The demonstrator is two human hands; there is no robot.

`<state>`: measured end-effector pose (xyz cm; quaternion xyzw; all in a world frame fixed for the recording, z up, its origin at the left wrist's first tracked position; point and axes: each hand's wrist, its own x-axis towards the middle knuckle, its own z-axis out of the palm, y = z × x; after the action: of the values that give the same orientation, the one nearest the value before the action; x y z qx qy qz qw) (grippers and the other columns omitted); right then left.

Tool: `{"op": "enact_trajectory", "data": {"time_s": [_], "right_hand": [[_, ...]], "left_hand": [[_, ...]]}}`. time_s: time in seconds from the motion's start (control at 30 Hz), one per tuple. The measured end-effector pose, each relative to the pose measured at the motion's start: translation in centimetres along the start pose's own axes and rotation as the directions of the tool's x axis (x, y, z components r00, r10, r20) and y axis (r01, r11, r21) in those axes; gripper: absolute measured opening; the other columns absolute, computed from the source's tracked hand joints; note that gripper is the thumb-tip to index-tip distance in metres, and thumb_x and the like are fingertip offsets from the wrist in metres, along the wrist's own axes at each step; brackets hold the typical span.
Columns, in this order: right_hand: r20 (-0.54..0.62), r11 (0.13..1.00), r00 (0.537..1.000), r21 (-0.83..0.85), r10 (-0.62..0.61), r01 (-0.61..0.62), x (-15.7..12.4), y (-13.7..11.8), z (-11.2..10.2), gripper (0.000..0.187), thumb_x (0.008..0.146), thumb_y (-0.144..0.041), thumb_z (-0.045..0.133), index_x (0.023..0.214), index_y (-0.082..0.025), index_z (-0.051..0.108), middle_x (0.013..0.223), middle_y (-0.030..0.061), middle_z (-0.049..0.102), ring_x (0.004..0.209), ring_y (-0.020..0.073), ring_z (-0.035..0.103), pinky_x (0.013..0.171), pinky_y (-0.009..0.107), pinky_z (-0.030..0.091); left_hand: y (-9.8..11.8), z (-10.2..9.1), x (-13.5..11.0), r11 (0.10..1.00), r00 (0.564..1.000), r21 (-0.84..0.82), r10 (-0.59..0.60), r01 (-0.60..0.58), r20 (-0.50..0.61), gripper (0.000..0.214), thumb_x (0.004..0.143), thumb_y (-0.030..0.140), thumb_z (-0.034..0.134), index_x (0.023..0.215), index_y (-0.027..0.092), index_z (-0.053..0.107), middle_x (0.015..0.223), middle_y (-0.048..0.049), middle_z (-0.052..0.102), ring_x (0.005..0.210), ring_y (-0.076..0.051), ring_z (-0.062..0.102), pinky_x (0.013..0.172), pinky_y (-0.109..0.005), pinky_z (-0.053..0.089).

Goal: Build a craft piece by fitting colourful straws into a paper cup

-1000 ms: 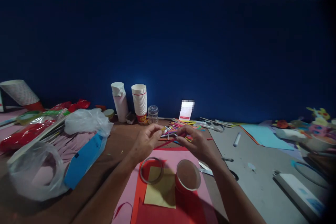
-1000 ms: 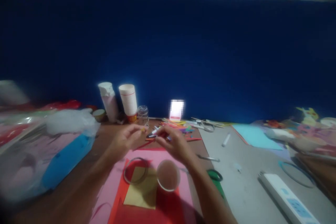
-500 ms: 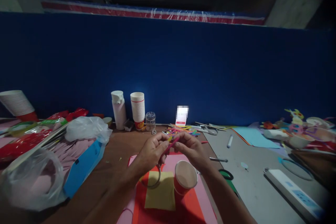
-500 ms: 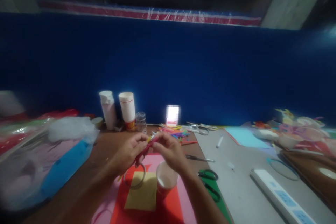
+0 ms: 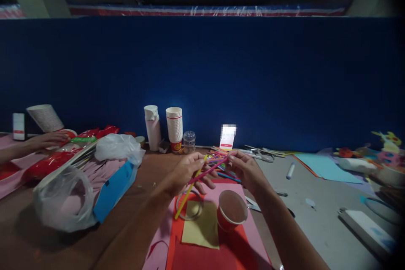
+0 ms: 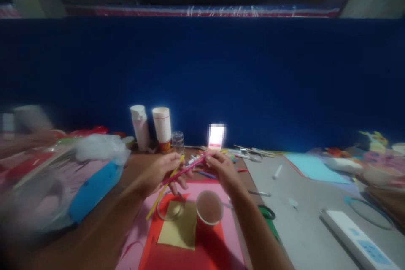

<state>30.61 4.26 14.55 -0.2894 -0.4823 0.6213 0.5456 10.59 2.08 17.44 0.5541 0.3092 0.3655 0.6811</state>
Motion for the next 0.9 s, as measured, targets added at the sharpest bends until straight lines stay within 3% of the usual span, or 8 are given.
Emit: {"op": "enact_trajectory", "data": {"time_s": [0.23, 0.37, 0.43, 0.53, 0.57, 0.63, 0.73, 0.9], "right_hand": [[-0.070, 0.999, 0.997, -0.024, -0.022, 0.020, 0.7, 0.5, -1.4, 0.019, 0.067, -0.031, 0.071, 0.071, -0.018, 0.058, 0.062, -0.0030, 0.055, 0.058, 0.0088, 0.051, 0.062, 0.023, 0.045], [-0.090, 0.949, 0.983, -0.285, -0.163, 0.131, 0.4, 0.0, -0.9, 0.019, 0.074, -0.035, 0.063, 0.085, -0.020, 0.059, 0.075, 0.0013, 0.060, 0.070, 0.0142, 0.055, 0.068, 0.029, 0.045], [-0.092, 0.772, 0.919, -0.577, -0.384, 0.265, -0.2, -0.7, -0.1, 0.026, 0.077, -0.035, 0.059, 0.100, -0.021, 0.058, 0.093, 0.0060, 0.062, 0.086, 0.0198, 0.055, 0.077, 0.036, 0.043], [0.121, 0.231, 0.724, -0.901, -0.679, 0.367, -1.6, -2.0, 1.8, 0.021, 0.082, -0.028, 0.054, 0.101, -0.025, 0.062, 0.109, 0.0069, 0.058, 0.102, 0.0229, 0.049, 0.087, 0.041, 0.035], [0.229, 0.078, 0.695, -0.922, -0.681, 0.380, -2.0, -2.2, 2.5, 0.018, 0.083, -0.024, 0.053, 0.097, -0.026, 0.064, 0.109, 0.0054, 0.059, 0.102, 0.0224, 0.048, 0.087, 0.040, 0.033], [0.401, -0.122, 0.708, -0.903, -0.582, 0.412, -2.8, -2.4, 3.8, 0.017, 0.084, -0.021, 0.053, 0.093, -0.029, 0.065, 0.107, 0.0022, 0.061, 0.099, 0.0213, 0.049, 0.083, 0.038, 0.033], [0.504, -0.239, 0.741, -0.864, -0.444, 0.444, -3.2, -1.9, 4.8, 0.018, 0.086, -0.020, 0.050, 0.096, -0.028, 0.063, 0.099, 0.0012, 0.065, 0.090, 0.0196, 0.050, 0.078, 0.035, 0.031], [0.474, -0.266, 0.770, -0.880, -0.428, 0.394, -2.8, -1.0, 4.2, 0.017, 0.089, -0.021, 0.046, 0.087, -0.023, 0.063, 0.083, 0.0026, 0.064, 0.078, 0.0183, 0.048, 0.070, 0.033, 0.028]], "left_hand": [[0.1, 0.0, -0.1, 0.998, 1.000, 0.064, 0.019, -0.018, -0.012, 0.019, 0.082, 0.035, 0.047, 0.083, 0.018, 0.039, 0.057, 0.0023, 0.057, 0.033, -0.006, 0.046, 0.030, -0.015, 0.037], [0.1, 0.4, 0.0, 0.997, 0.996, 0.070, 0.024, -0.018, -0.084, 0.020, 0.079, 0.034, 0.052, 0.082, 0.019, 0.039, 0.050, 0.0104, 0.042, 0.029, -0.001, 0.025, 0.028, -0.012, 0.028], [0.0, 0.5, 0.1, 0.996, 0.994, 0.085, 0.033, -0.024, -0.102, 0.021, 0.078, 0.035, 0.052, 0.082, 0.020, 0.039, 0.051, 0.0107, 0.040, 0.030, -0.001, 0.024, 0.028, -0.012, 0.028], [-0.2, 0.5, 0.2, 0.993, 0.993, 0.113, 0.038, -0.025, -0.115, 0.022, 0.078, 0.037, 0.053, 0.081, 0.020, 0.039, 0.050, 0.0104, 0.040, 0.031, -0.002, 0.027, 0.028, -0.013, 0.029], [-0.2, 0.5, 0.2, 0.992, 0.992, 0.121, 0.043, -0.029, -0.117, 0.022, 0.078, 0.037, 0.052, 0.081, 0.020, 0.039, 0.050, 0.0101, 0.041, 0.031, -0.002, 0.028, 0.028, -0.013, 0.029], [-0.3, 0.5, 0.1, 0.992, 0.992, 0.122, 0.057, -0.043, -0.113, 0.021, 0.079, 0.036, 0.051, 0.081, 0.019, 0.040, 0.050, 0.0093, 0.042, 0.032, -0.002, 0.028, 0.029, -0.013, 0.027], [-0.3, 0.9, 0.1, 0.995, 0.991, 0.082, 0.065, -0.056, -0.113, 0.019, 0.080, 0.036, 0.049, 0.082, 0.019, 0.041, 0.050, 0.0087, 0.042, 0.032, -0.002, 0.027, 0.029, -0.012, 0.024], [-0.4, 1.3, 0.3, 0.997, 0.983, -0.017, 0.070, -0.074, -0.168, 0.016, 0.081, 0.034, 0.047, 0.085, 0.019, 0.043, 0.049, 0.0080, 0.046, 0.029, -0.002, 0.024, 0.029, -0.013, 0.018]]}}
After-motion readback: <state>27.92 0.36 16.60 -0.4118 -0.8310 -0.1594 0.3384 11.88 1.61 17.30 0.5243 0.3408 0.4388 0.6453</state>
